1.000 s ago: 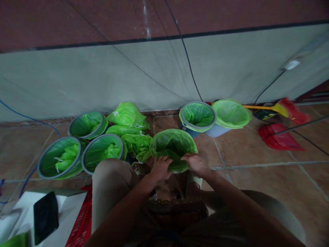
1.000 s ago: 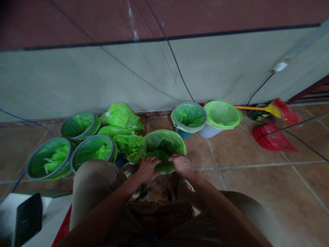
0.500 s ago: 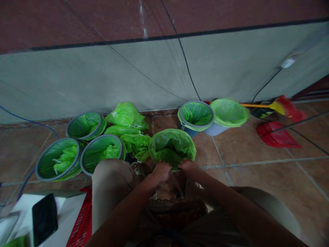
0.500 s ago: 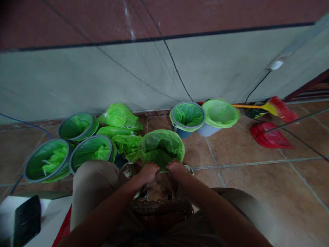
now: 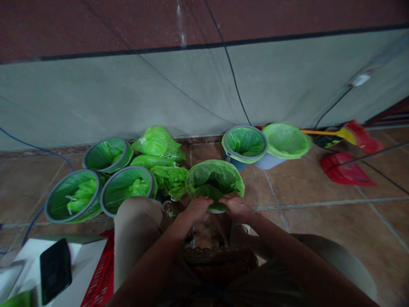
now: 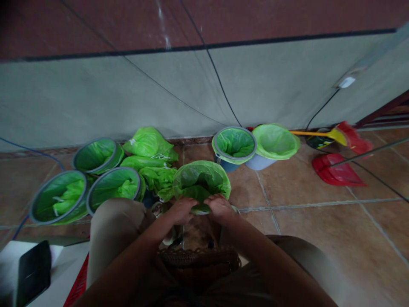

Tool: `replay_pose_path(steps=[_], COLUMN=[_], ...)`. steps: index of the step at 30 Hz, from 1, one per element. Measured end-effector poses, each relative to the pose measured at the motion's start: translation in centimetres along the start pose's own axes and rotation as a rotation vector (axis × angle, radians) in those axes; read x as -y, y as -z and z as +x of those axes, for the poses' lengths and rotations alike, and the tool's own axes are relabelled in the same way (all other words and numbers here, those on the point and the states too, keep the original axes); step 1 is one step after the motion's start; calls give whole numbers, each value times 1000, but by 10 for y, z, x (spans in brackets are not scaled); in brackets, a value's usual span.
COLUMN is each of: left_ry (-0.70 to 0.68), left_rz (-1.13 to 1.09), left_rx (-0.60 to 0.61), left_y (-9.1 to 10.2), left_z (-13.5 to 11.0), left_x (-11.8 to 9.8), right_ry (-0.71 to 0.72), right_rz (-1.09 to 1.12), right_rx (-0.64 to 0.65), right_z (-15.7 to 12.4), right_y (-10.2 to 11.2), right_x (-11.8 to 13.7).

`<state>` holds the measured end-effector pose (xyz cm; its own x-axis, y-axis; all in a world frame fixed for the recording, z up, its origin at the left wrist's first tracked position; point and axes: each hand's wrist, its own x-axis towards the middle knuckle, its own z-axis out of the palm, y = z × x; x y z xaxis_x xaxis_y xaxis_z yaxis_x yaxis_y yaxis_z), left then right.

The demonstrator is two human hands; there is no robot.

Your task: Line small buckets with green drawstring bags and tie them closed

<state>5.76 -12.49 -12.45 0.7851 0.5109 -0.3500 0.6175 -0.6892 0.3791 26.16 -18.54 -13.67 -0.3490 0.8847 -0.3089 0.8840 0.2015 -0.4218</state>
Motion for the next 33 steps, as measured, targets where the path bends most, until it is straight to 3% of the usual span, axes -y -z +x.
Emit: replay_pose_path(steps=[5, 11, 14, 18, 22, 28, 31, 33], left_ry=[82, 277, 288, 213, 206, 459, 595, 669], left_rz=[-12, 116, 139, 113, 3, -83, -96, -96], left_rx=[-48, 44, 83, 71, -59, -357, -349, -251], left_y=[22, 9, 4, 4, 8, 14, 13, 10], left_z=[-5, -3, 1, -1, 0, 6, 4, 2], left_x=[9, 12, 9, 7, 5, 4, 2, 1], right_ry=[-22, -59, -63, -58, -201, -330, -317, -378], right_rz=[16, -34, -6, 10, -60, -207, -170, -139], right_rx=[70, 122, 117, 84, -55, 48, -34, -145], right_z=[4, 1, 0, 2, 1, -7, -4, -1], right_y=[-9, -25, -26, -14, 10, 18, 22, 29], right_x=[-1, 2, -2, -7, -12, -10, -6, -6])
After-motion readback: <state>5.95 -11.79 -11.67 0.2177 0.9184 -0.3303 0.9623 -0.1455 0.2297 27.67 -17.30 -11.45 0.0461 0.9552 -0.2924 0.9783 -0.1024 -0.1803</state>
